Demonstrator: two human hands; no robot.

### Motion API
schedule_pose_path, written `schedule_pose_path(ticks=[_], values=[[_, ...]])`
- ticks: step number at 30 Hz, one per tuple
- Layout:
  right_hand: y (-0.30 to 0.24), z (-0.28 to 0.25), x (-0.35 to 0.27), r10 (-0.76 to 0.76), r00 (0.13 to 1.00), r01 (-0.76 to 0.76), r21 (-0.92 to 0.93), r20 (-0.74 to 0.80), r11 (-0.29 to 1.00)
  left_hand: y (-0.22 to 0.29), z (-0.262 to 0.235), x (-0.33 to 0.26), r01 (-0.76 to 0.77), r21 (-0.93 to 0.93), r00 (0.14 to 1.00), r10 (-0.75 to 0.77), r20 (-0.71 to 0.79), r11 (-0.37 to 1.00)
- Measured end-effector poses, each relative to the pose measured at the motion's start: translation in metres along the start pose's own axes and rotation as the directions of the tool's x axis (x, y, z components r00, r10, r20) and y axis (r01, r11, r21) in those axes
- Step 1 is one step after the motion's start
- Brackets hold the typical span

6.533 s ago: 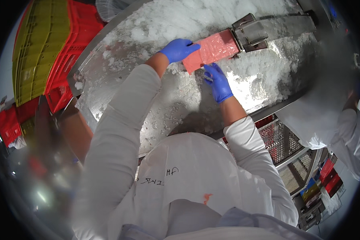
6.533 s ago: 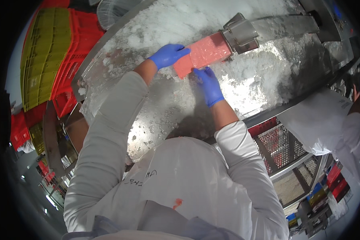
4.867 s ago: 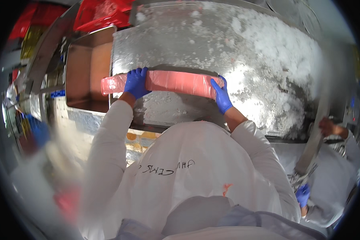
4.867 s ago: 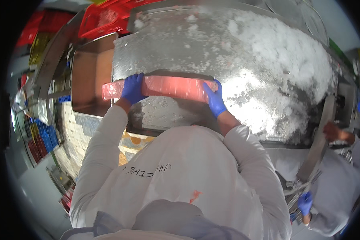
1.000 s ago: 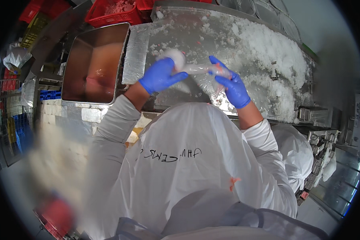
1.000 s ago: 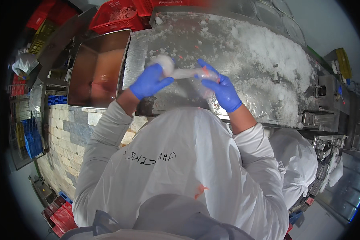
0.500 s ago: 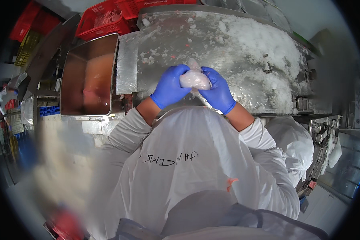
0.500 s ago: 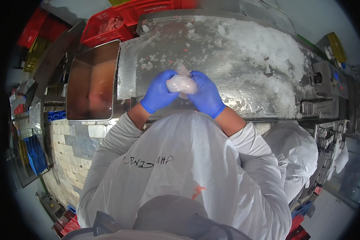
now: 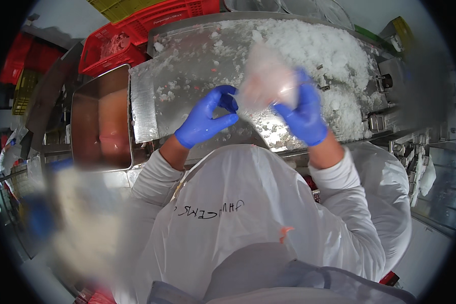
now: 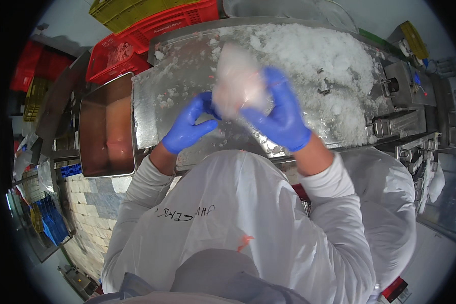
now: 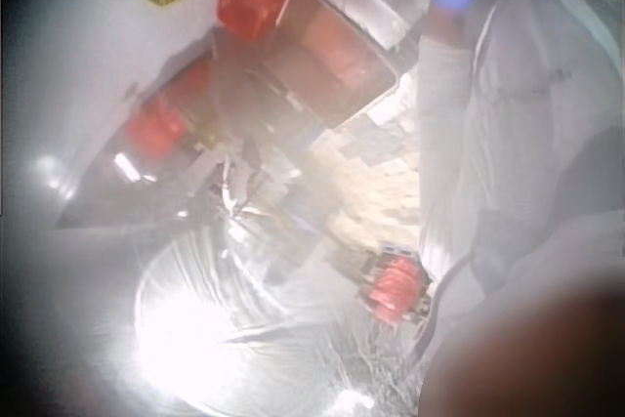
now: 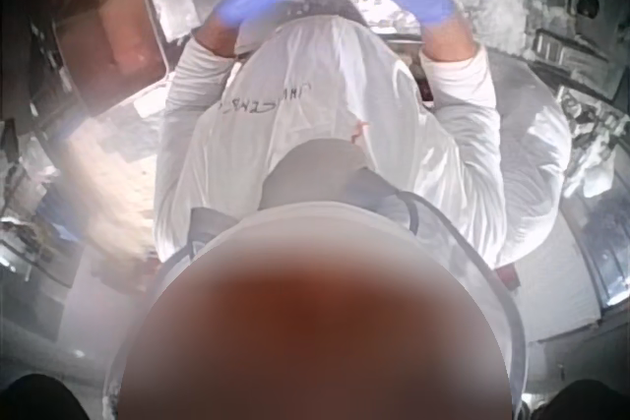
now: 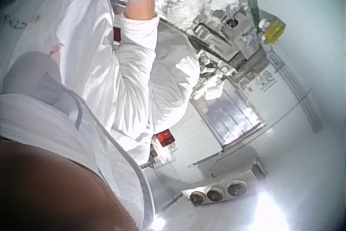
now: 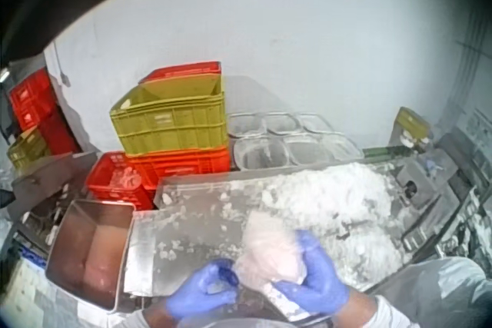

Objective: The person repeatedly scoops crushed ice from a metal table, places it into a pink plastic mold, and then removes the resulting pink block into a metal tray. The process is repeated multiple times.

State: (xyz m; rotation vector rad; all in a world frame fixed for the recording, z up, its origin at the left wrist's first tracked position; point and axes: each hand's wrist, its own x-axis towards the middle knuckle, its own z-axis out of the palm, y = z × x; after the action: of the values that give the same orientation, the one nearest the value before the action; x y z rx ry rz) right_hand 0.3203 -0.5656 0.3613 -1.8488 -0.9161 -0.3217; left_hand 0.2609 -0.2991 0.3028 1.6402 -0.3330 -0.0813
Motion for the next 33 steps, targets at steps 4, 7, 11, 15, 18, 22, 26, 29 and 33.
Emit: schedule_pose_path(ticks=[4, 7, 11, 15, 18, 22, 26, 29, 33], values=[[0.009, -0.064, 0.136, -0.233, 0.854, 0.292, 0.059, -0.464, 0.954, -0.017, 0.002, 0.017, 0.118, 0.053, 0.993, -0.118, -0.018, 0.992], [0.107, -0.063, 0.233, 0.001, 0.969, -0.019, -0.072, -0.247, 0.997, -0.047, 0.015, 0.025, 0.180, 0.278, 0.982, -0.191, 0.013, 0.944], [0.285, -0.059, 0.168, 0.461, 0.871, -0.475, -0.053, -0.167, 0.878, -0.080, 0.011, 0.017, 0.182, 0.432, 0.976, -0.217, 0.031, 0.883], [0.410, -0.124, 0.068, 0.582, 0.672, -0.614, 0.095, -0.459, 0.784, -0.151, -0.019, -0.062, 0.563, 0.373, 0.825, -0.474, -0.308, 0.737], [0.498, -0.202, 0.000, 0.721, 0.416, -0.778, 0.194, -0.554, 0.597, -0.182, -0.032, -0.138, 0.741, 0.387, 0.672, -0.619, -0.407, 0.549], [0.574, -0.280, -0.048, 0.652, 0.355, -0.822, 0.109, -0.670, 0.559, -0.155, -0.016, -0.166, 0.876, 0.372, 0.447, -0.806, -0.388, 0.307], [0.624, -0.292, -0.054, 0.635, 0.258, -0.934, -0.021, -0.728, 0.355, -0.167, -0.004, -0.257, 0.731, 0.535, 0.651, -0.668, -0.361, 0.423], [0.685, -0.312, -0.068, 0.729, 0.362, -0.906, -0.035, -0.581, 0.422, -0.145, 0.005, -0.238, 0.834, 0.351, 0.550, -0.692, -0.468, 0.425], [0.727, -0.303, -0.022, 0.849, 0.303, -0.927, 0.072, -0.433, 0.368, -0.133, 0.012, -0.249, 0.898, -0.206, 0.212, -0.795, -0.569, 0.388]])
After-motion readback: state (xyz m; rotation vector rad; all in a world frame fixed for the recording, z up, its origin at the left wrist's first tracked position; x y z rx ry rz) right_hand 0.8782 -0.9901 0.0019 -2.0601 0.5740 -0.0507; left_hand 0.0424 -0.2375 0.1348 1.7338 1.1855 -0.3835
